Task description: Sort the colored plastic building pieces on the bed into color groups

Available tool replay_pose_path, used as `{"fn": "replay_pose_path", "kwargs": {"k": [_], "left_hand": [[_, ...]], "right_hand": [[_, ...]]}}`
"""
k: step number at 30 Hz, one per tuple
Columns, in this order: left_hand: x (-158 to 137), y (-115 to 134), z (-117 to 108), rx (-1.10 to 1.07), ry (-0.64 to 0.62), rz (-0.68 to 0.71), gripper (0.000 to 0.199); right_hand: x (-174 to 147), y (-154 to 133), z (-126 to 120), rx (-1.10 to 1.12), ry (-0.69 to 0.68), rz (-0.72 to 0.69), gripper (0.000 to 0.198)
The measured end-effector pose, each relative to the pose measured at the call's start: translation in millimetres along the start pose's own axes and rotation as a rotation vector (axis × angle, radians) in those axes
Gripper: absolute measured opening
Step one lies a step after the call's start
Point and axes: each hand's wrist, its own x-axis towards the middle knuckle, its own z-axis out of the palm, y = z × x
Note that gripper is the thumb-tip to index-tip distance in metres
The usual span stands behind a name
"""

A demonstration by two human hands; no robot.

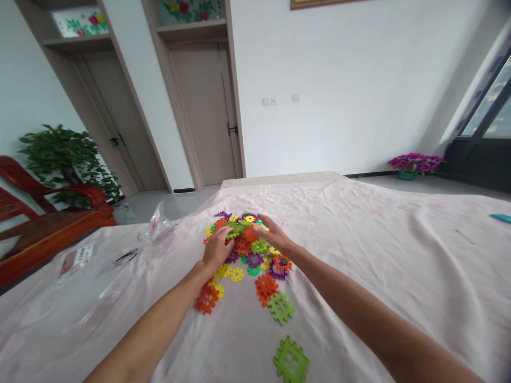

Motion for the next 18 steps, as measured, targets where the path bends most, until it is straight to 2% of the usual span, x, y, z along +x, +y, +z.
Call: {"fn": "replay_pose_path", "kwargs": {"k": [2,4,7,8,9,11,13,15,18], "left_hand": [[-8,11,-12,0.042,0.057,0.063,0.043],[-32,34,-22,0.042,0.027,0.223,0.045],[-79,78,-25,-0.050,-0.233,0.652,0.064],[-92,92,-21,-0.075,-0.309,0.813,0.063],[-104,103,-14,-0.083,-0.371,0.966,0.056],[-116,117,4,-0.082,-0.386,1.125,0.040],[-116,119,21,-0.100,-0.397,1.199,0.034],[-105,112,32,-0.120,-0.430,1.201,0.030],[-79,90,34,-0.088,-0.409,1.021,0.027]], "right_hand": [[-14,-2,-20,-0.114,-0.124,-0.060,0.080],[-35,1,-39,-0.307,-0.229,-0.098,0.096],[-63,15,-53,-0.528,-0.314,-0.084,0.106],[-69,20,-53,-0.563,-0.337,-0.072,0.107],[-72,26,-51,-0.582,-0.356,-0.061,0.107],[-70,35,-43,-0.603,-0.357,-0.045,0.104],[-60,43,-31,-0.629,-0.300,-0.033,0.097],[-45,47,-17,-0.659,-0.216,-0.017,0.091],[-19,51,3,-0.669,-0.113,0.022,0.085]]}}
